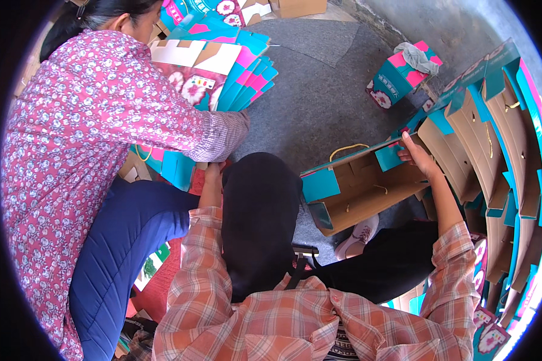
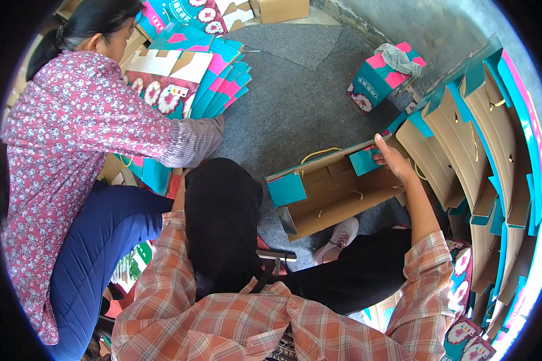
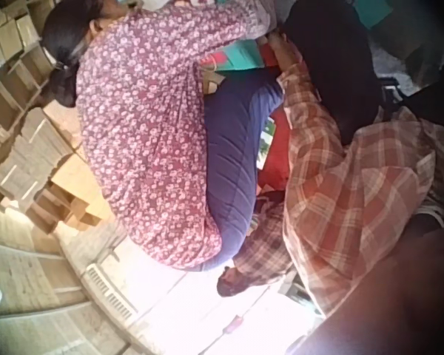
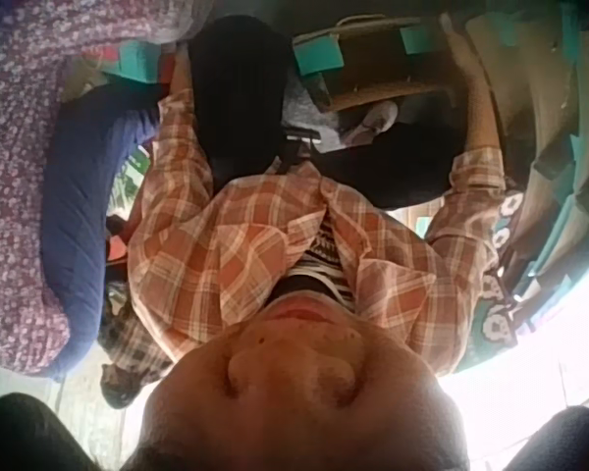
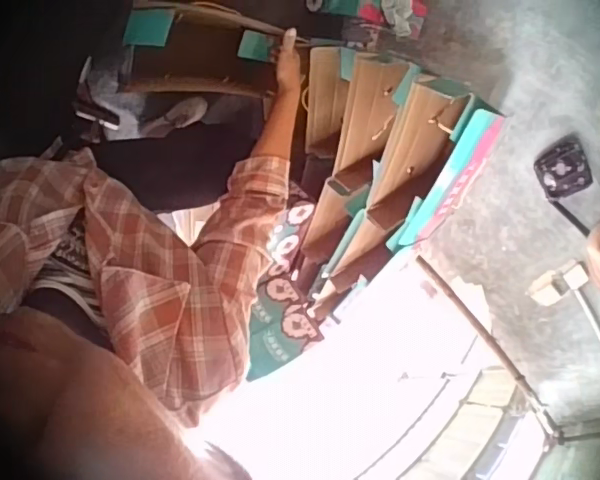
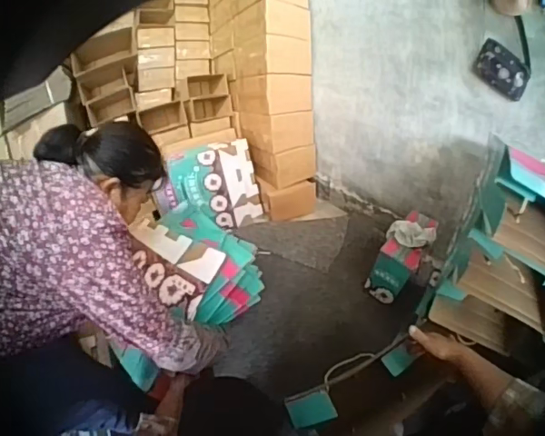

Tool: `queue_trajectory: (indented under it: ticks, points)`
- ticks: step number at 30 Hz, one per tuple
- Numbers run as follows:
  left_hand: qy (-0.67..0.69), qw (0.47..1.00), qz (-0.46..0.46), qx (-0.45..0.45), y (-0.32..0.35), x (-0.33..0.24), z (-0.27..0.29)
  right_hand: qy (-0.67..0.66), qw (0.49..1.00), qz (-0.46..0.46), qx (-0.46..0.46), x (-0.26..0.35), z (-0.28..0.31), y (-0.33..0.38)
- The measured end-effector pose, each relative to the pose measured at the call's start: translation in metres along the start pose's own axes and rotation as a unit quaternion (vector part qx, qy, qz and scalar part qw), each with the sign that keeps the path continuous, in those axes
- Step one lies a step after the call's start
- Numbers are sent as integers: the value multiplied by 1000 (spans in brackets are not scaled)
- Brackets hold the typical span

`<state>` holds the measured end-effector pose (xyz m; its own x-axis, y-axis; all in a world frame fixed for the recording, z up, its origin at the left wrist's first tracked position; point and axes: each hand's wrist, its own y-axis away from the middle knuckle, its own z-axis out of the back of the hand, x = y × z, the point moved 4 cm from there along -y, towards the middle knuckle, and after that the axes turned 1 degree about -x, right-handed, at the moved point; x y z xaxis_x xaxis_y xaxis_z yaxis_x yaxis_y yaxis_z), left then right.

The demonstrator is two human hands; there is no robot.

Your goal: Folding and assembling flat-packed cardboard gift boxes into their final shape and stacking them.

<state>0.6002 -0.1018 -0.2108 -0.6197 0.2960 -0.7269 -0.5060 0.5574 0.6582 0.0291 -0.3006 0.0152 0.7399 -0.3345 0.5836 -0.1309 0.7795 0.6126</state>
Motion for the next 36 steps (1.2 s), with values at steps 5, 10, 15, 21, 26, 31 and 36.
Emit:
queue_trajectory:
  ticks: [5,10,15,21,26,31,36]
  points:
    - [56,998,36,23,-1,2,-4,1,1000,-2,-1,5,-2,6]
    - [99,993,55,42,4,-6,-11,6,1000,-15,2,5,0,9]
    - [46,995,43,78,12,-21,-30,4,1000,-6,-19,7,0,7]
    - [172,981,85,10,28,-13,-33,16,999,-4,-32,3,-2,-2]
    - [-9,999,-34,-32,20,4,-14,16,999,-9,-30,-1,-4,-8]
    - [-213,967,-119,-75,9,3,0,6,1000,-13,-17,4,-4,-2]
    - [-250,943,-199,-92,21,-5,-6,6,1000,-15,-12,0,-1,0]
